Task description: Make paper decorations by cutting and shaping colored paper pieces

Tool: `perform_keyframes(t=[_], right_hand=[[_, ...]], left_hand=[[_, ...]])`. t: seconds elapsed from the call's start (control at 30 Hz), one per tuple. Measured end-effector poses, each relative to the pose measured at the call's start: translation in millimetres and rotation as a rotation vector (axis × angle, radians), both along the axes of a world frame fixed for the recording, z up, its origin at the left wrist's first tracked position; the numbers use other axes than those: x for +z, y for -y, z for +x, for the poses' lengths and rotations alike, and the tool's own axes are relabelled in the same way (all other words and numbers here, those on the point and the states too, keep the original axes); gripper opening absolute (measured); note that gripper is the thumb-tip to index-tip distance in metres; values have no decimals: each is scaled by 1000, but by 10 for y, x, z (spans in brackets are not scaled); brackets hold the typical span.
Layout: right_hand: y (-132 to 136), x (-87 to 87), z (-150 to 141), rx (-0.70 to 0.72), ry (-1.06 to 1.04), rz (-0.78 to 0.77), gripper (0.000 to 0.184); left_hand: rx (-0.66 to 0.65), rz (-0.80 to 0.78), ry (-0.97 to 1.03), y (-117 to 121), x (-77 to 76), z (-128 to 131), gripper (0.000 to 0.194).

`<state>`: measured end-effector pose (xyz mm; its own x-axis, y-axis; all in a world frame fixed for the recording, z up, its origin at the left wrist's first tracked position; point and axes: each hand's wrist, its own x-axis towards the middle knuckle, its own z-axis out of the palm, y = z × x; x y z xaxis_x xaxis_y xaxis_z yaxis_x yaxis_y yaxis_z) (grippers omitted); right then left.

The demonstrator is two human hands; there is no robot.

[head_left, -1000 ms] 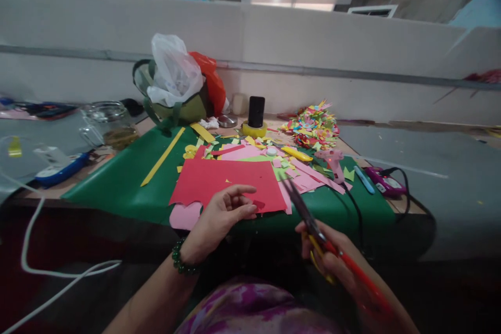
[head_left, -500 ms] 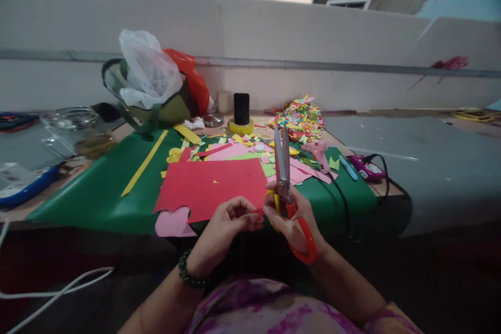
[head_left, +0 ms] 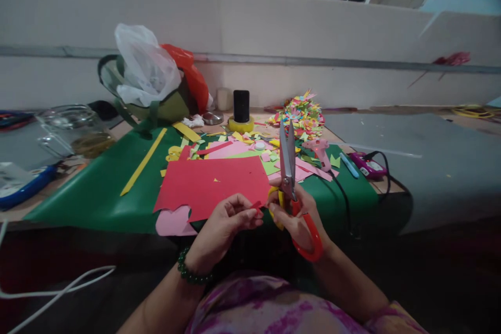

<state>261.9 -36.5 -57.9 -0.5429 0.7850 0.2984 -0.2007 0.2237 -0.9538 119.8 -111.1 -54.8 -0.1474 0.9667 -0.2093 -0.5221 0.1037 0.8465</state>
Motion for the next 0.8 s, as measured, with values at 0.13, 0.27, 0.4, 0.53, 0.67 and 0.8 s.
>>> perform_keyframes(t=[0.13,0.27,0.4,0.53,0.67,0.8], right_hand=[[0,16,-29,9,24,14,32],[4,19,-34,-7,31,66,30],[-14,32,3,-25,60,8,30],[-15,24,-11,32,72,45,31],[17,-11,-59,24,63,114,29],[0,-46,54,59,117,128,39]], left_hand=[[-24,0,18,2,-1,5,40],[-30,6,8,11,-10,7,39],[-20,0,-53,17,-1,-22,38],[-30,16,-130,17,4,-36,36],[-38,-11,-198,13,7,-24,35],[6,-25,-218,15,36,-56,34]])
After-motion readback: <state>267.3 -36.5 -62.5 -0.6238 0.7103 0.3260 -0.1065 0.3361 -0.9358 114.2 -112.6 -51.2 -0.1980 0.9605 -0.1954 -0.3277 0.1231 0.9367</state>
